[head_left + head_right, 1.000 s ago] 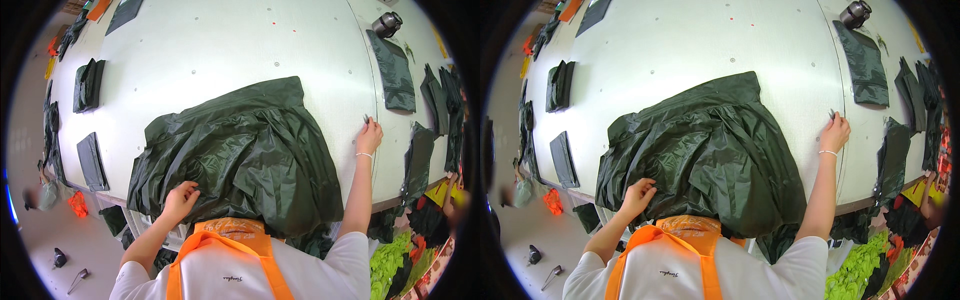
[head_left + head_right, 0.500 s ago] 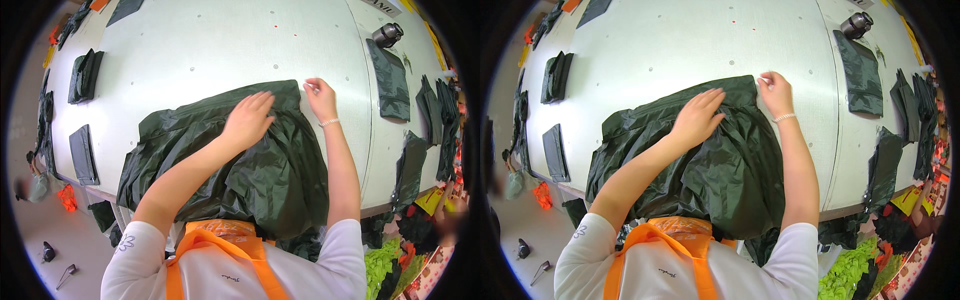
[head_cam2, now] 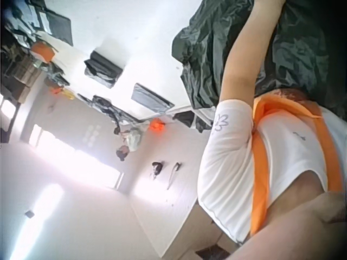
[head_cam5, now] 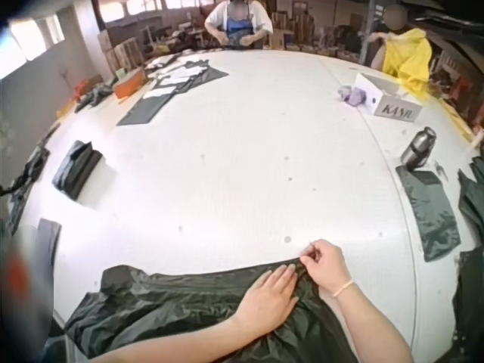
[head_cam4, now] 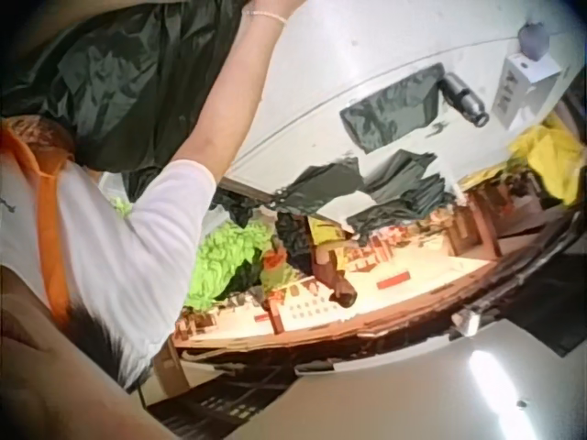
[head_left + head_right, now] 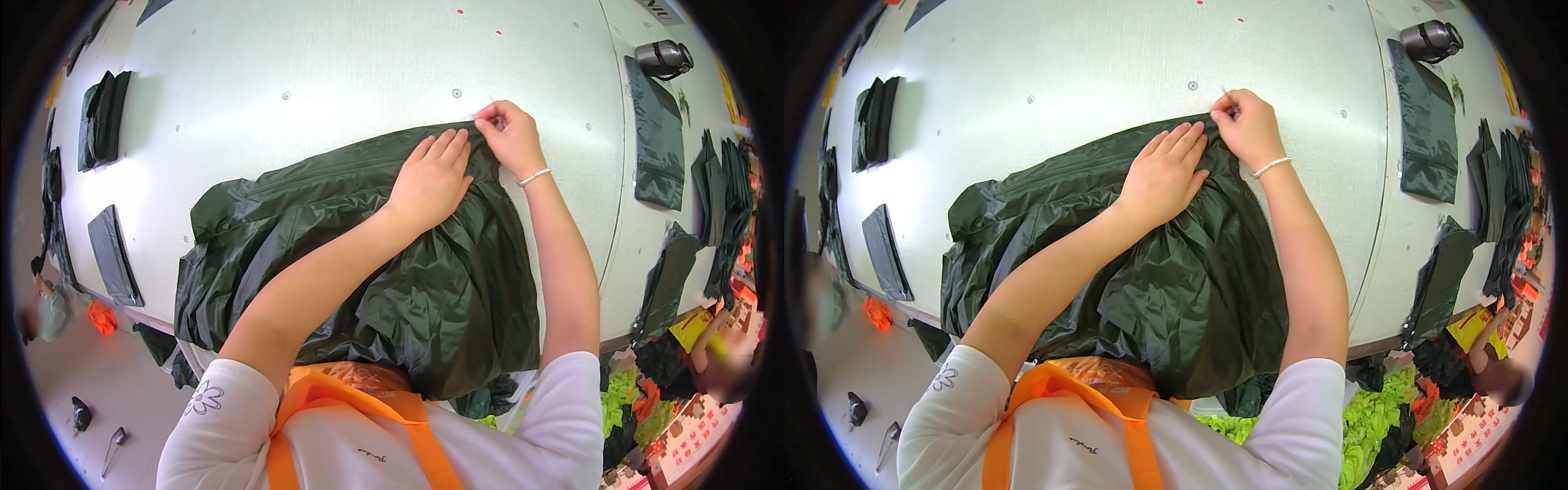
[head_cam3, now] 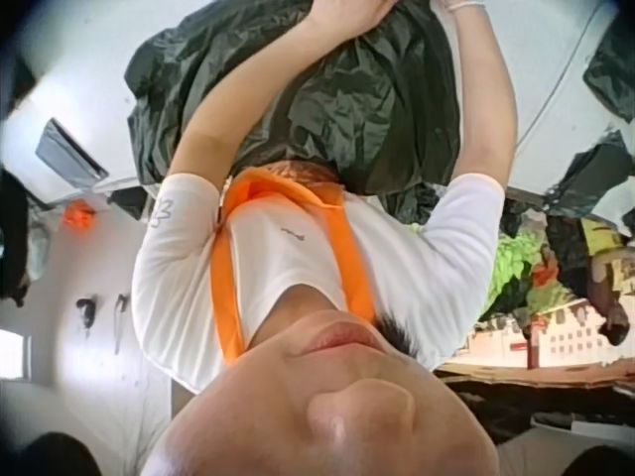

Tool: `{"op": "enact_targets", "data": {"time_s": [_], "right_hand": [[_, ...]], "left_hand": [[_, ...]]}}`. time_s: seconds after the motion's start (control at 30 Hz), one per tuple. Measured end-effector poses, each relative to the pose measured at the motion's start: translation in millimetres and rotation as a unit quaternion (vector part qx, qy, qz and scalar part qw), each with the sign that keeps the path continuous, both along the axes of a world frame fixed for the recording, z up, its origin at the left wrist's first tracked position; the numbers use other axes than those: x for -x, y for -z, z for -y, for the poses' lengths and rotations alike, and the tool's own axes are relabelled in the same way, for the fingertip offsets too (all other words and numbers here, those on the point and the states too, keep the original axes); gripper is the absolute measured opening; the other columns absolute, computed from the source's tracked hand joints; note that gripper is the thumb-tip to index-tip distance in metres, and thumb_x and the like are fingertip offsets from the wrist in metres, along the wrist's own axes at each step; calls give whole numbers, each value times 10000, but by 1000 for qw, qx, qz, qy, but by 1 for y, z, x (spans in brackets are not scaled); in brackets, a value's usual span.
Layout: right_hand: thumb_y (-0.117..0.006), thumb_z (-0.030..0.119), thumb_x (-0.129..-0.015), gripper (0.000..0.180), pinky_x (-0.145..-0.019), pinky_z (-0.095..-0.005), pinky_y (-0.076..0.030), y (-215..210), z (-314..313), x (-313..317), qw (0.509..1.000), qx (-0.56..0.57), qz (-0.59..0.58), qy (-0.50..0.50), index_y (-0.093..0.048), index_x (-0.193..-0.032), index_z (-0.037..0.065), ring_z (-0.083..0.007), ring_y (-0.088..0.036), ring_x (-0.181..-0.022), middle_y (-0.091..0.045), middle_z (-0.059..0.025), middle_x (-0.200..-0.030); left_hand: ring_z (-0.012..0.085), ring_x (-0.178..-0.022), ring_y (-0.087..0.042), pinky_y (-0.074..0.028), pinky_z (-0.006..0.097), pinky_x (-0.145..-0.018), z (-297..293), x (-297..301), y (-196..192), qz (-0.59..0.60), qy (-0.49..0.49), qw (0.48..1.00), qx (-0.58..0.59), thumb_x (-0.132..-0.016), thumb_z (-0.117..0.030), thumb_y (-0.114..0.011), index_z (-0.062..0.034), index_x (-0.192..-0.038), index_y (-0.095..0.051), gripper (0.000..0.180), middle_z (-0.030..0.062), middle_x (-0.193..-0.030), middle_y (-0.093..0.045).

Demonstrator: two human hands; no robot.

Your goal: The person folds a dark green jacket on a white table, smoothing and aligning the fabric, then folding it into a compact rectangle. The person then picks up another jacket, unfolds it, and begins to fold it as well.

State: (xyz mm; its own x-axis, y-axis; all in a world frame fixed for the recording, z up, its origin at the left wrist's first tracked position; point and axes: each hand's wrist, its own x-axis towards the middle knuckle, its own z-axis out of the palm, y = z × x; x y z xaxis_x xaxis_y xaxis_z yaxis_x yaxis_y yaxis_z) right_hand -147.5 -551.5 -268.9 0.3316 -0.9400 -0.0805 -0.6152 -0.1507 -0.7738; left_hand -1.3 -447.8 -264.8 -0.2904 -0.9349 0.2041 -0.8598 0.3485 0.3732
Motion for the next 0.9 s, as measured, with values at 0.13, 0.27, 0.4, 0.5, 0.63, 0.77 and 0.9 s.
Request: {"op": "enact_targets", "data": {"time_s": [0.13, 0.27, 0.4, 0.5, 0.63, 0.77, 0.9], "right_hand": [[-593, 114, -861, 106, -661, -262, -462, 6, 11, 9, 997, -30, 11, 65, -612, -872, 11, -111, -544, -685, -622, -43, -787], [-577, 121, -876, 120, -678, -278, -466, 2, 12, 8, 996, -50, 25, 72, -605, -884, 5, -132, -555, -691, -625, -57, -777], [-573, 121, -879, 129, -679, -294, -470, -2, 10, 4, 995, -31, 61, 71, -600, -881, -5, -156, -566, -686, -627, -83, -771], [-583, 135, -881, 149, -682, -304, -475, -16, 9, -4, 997, 12, 14, 69, -598, -895, -13, -166, -581, -702, -633, -96, -782], [-583, 169, -888, 200, -694, -340, -484, -25, 10, -2, 999, -28, 11, 40, -584, -954, -20, -237, -602, -723, -636, -130, -818], [-570, 185, -891, 247, -699, -353, -492, -21, 3, 8, 997, 50, -56, 16, -527, -1019, -22, -281, -607, -753, -612, -159, -945], [-560, 183, -891, 206, -696, -381, -505, -42, -10, 4, 979, 31, -197, -45, -507, -989, 9, -319, -619, -810, -585, -154, -1016]], "left_hand": [[261, -1168, -501, -417, 367, -963, 2, -1, 0, -16, -3, 1000, 15, -831, -249, -606, -3, -1159, -558, 412, 111, -1257, -532], [262, -986, -596, -491, 361, -798, 20, 0, -7, -128, -76, 985, -84, -823, -240, -619, -53, -1043, -611, 289, 97, -1050, -626], [252, -777, -631, -493, 375, -626, 55, 11, -8, -106, -140, 983, -59, -810, -253, -639, -112, -879, -674, 161, 66, -812, -656], [250, -736, -634, -497, 362, -624, 70, 15, 2, -135, -160, 974, -88, -806, -245, -642, -142, -852, -702, 128, 54, -788, -665], [232, -672, -645, -499, 334, -606, 75, 15, 5, -218, -209, 947, -113, -797, -253, -649, -157, -835, -719, 125, 38, -750, -679], [202, -647, -648, -497, 303, -605, 79, 7, 12, -254, -201, 935, -143, -799, -220, -652, -101, -830, -698, 132, 63, -726, -677], [179, -644, -649, -490, 289, -596, 82, 2, 19, -324, -207, 912, -141, -817, -187, -641, -67, -848, -677, 129, 72, -721, -676]]}}
